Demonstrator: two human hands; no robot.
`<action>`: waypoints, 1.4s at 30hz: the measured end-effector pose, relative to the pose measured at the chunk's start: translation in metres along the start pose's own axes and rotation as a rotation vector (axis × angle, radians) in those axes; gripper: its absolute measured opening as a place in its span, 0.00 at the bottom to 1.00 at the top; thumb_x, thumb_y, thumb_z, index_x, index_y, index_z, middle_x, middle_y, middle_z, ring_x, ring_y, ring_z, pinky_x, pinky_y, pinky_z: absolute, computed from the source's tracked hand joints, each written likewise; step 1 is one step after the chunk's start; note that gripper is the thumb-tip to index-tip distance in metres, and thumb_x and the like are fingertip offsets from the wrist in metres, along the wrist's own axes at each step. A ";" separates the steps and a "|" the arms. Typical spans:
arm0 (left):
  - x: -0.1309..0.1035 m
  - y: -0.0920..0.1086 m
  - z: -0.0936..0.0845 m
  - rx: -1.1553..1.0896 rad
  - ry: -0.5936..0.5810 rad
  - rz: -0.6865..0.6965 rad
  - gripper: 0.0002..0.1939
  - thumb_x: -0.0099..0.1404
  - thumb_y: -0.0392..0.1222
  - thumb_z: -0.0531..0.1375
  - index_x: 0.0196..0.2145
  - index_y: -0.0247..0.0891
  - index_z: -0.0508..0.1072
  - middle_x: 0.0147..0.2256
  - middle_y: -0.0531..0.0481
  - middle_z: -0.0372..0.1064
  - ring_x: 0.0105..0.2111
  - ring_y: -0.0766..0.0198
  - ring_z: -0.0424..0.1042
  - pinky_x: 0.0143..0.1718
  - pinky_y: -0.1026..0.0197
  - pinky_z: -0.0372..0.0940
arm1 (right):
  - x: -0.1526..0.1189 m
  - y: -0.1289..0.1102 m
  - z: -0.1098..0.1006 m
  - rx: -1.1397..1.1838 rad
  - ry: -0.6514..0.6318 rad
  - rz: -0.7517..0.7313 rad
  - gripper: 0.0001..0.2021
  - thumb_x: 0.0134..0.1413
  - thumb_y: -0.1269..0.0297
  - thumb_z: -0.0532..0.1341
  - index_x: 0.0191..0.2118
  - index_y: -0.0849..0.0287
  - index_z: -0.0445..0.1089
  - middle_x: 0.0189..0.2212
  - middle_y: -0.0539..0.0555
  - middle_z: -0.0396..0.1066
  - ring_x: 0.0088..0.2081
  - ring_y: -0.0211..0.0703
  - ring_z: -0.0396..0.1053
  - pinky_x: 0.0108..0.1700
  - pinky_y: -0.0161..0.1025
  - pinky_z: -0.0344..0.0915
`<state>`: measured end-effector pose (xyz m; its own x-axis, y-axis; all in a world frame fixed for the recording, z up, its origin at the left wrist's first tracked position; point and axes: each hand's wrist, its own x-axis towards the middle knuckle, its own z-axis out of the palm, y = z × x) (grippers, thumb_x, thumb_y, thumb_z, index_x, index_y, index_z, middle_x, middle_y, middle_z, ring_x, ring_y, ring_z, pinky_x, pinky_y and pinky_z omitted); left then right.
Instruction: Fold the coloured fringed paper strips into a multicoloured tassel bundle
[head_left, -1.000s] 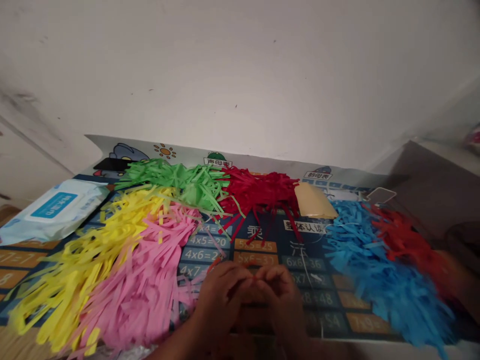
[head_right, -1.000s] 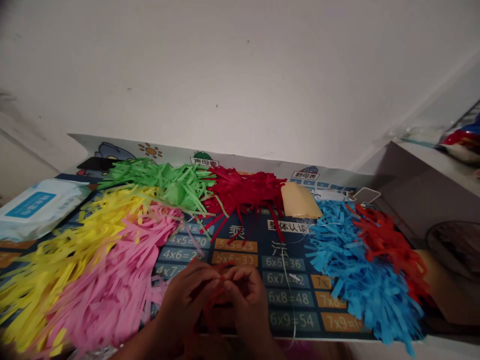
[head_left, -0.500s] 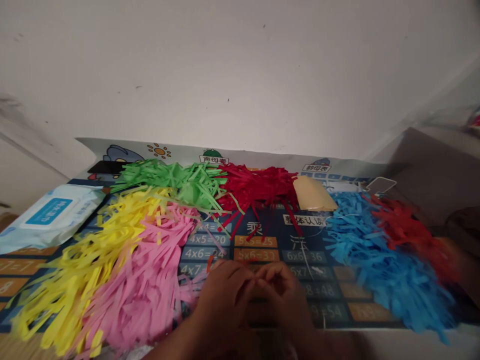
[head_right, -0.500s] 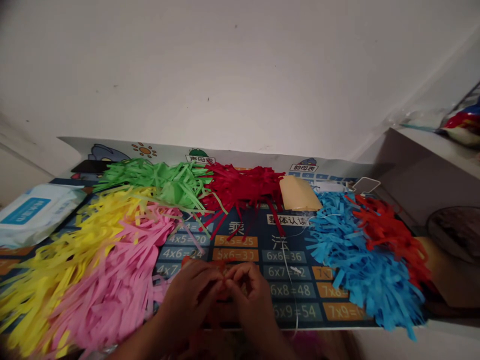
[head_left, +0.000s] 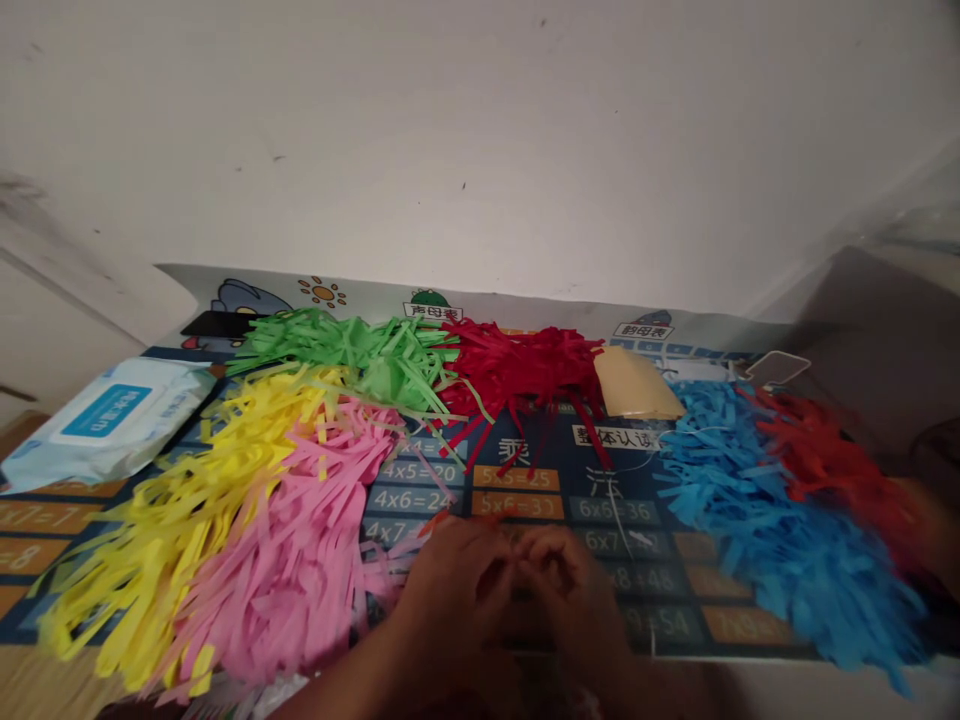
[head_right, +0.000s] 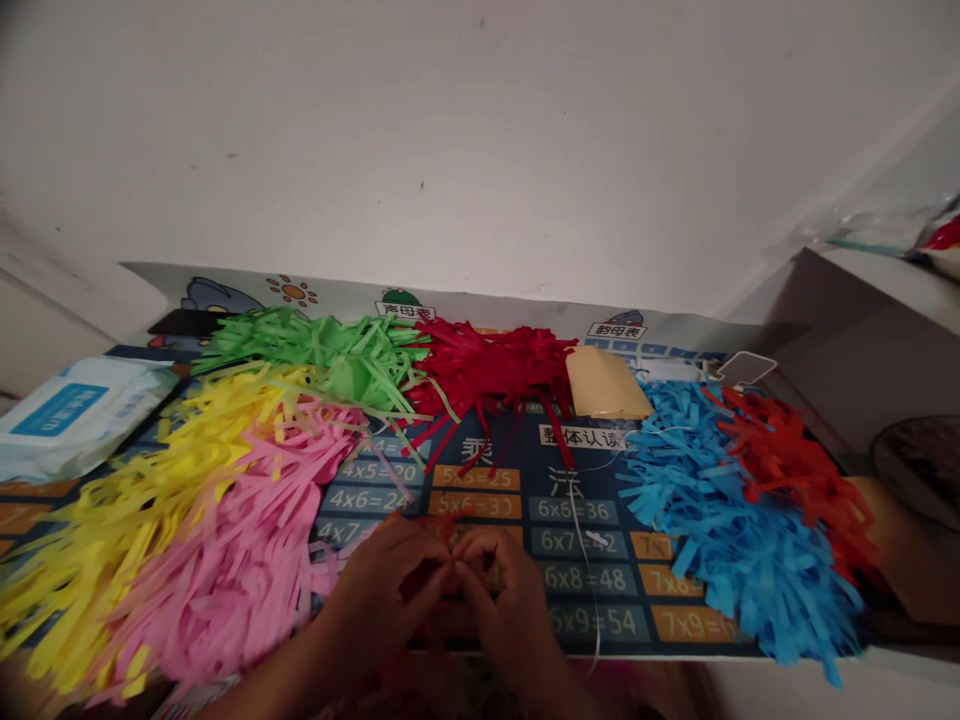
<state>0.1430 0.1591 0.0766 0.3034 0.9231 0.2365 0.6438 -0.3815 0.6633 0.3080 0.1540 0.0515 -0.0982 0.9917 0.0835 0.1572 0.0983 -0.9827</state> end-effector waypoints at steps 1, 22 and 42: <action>0.001 0.000 0.001 0.008 -0.009 -0.023 0.06 0.59 0.31 0.59 0.27 0.38 0.73 0.27 0.51 0.72 0.29 0.62 0.70 0.33 0.62 0.59 | 0.000 0.001 -0.001 -0.004 -0.002 0.001 0.06 0.54 0.68 0.62 0.28 0.55 0.65 0.31 0.50 0.72 0.34 0.42 0.70 0.38 0.36 0.64; 0.002 -0.004 0.001 -0.228 -0.046 -0.124 0.02 0.63 0.38 0.61 0.32 0.40 0.74 0.31 0.53 0.75 0.32 0.62 0.72 0.34 0.63 0.61 | -0.003 0.010 -0.009 0.003 -0.008 -0.053 0.04 0.56 0.68 0.61 0.32 0.54 0.66 0.32 0.49 0.70 0.36 0.39 0.69 0.40 0.34 0.64; -0.004 -0.005 0.003 -0.314 0.101 -0.056 0.03 0.59 0.34 0.64 0.32 0.39 0.74 0.31 0.52 0.73 0.33 0.63 0.71 0.35 0.64 0.62 | -0.002 0.007 -0.015 0.140 -0.035 0.127 0.02 0.50 0.65 0.66 0.31 0.55 0.72 0.32 0.51 0.73 0.36 0.43 0.71 0.40 0.36 0.66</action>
<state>0.1409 0.1576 0.0697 0.1925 0.9484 0.2518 0.4049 -0.3105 0.8600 0.3242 0.1541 0.0467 -0.1212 0.9915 -0.0465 0.0324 -0.0428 -0.9986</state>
